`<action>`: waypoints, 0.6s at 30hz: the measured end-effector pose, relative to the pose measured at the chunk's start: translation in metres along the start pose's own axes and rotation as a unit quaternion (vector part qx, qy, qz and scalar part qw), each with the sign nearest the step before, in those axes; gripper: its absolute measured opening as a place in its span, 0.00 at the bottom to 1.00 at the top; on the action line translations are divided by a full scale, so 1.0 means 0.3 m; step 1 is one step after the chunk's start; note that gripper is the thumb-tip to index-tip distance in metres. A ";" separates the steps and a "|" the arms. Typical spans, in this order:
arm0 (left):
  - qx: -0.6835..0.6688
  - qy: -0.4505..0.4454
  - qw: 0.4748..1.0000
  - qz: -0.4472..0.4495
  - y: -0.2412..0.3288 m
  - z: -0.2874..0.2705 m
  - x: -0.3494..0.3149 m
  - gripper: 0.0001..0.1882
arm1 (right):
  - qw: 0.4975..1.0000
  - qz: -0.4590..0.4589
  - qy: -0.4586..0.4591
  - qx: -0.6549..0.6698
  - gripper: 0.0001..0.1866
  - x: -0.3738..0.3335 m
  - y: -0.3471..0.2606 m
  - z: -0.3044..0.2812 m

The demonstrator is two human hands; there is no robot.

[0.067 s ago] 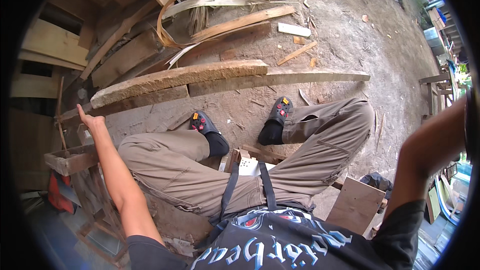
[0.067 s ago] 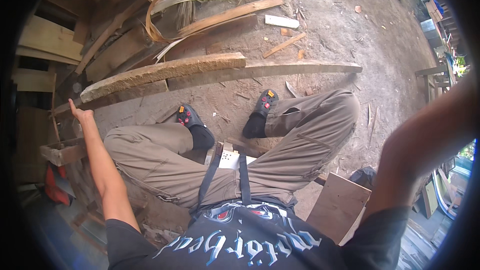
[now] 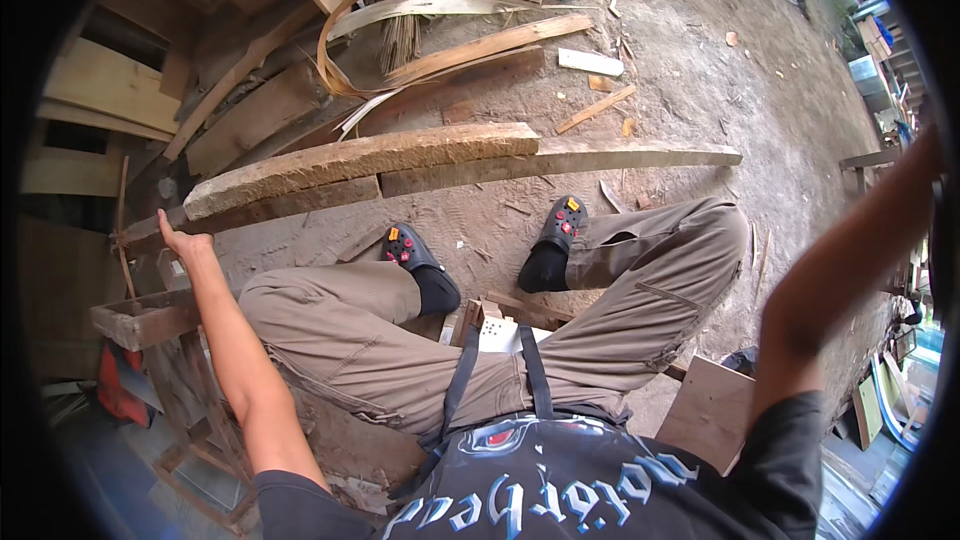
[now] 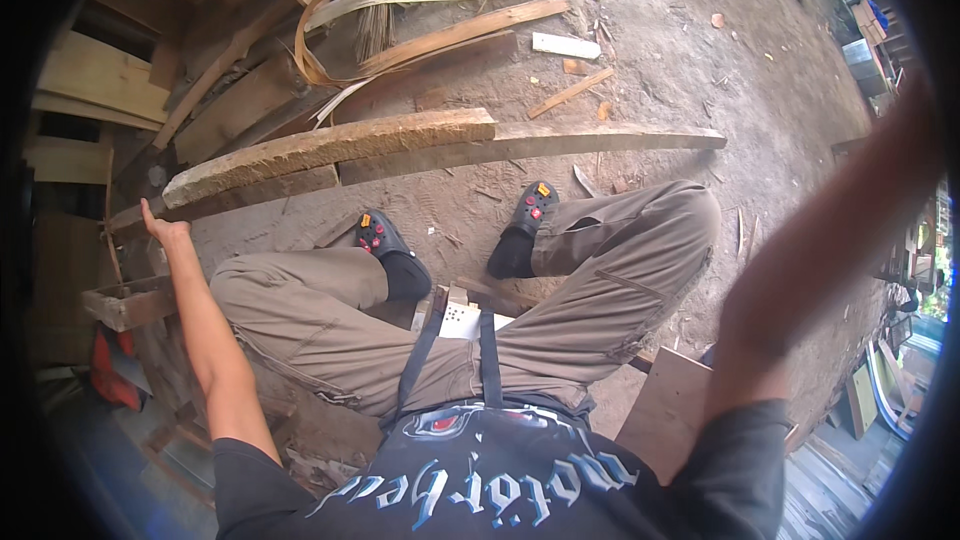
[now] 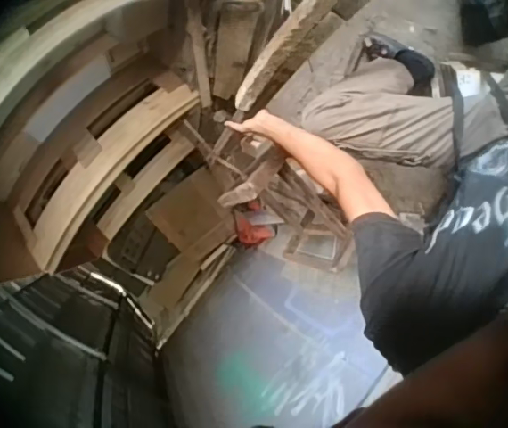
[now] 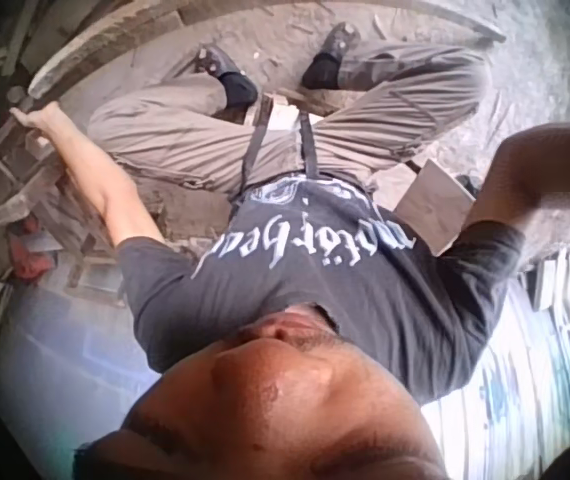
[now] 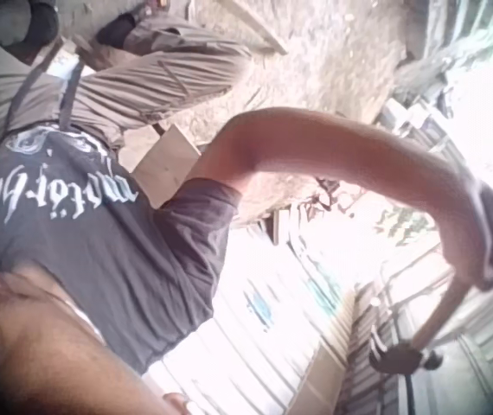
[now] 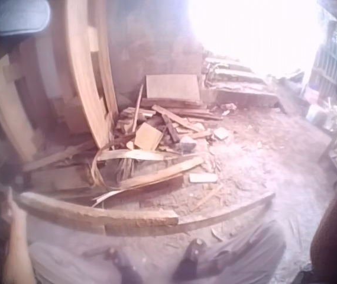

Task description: The person sits on the floor and uses a hammer to repeatedly strike a long wooden plank, then uses a hand saw to cut the plank. The person handles the wood and tools directly while seated.

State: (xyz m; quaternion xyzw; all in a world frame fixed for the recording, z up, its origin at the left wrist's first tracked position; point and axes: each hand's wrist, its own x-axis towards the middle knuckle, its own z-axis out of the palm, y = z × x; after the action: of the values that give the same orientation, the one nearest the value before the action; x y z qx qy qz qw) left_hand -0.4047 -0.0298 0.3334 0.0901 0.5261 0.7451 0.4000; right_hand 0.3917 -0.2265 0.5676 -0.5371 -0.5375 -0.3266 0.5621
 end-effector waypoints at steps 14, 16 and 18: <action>-0.020 -0.042 0.998 0.050 0.011 0.086 -0.021 0.37 | 0.568 0.726 -0.350 0.169 0.18 -1.017 -0.338 -0.074; -0.035 0.002 0.998 0.058 -0.004 0.094 -0.013 0.36 | 0.628 0.682 -0.342 0.151 0.19 -0.864 -0.264 -0.024; -0.029 0.033 0.998 0.040 0.020 0.022 0.085 0.35 | 0.695 0.631 -0.302 0.167 0.20 -0.685 -0.192 -0.004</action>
State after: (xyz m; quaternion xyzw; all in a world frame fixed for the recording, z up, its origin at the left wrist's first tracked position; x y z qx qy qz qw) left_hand -0.4210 -0.0084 0.3341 0.0748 0.5132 0.7779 0.3548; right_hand 0.2947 -0.2828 0.3861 -0.7173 -0.2591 0.3789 0.5243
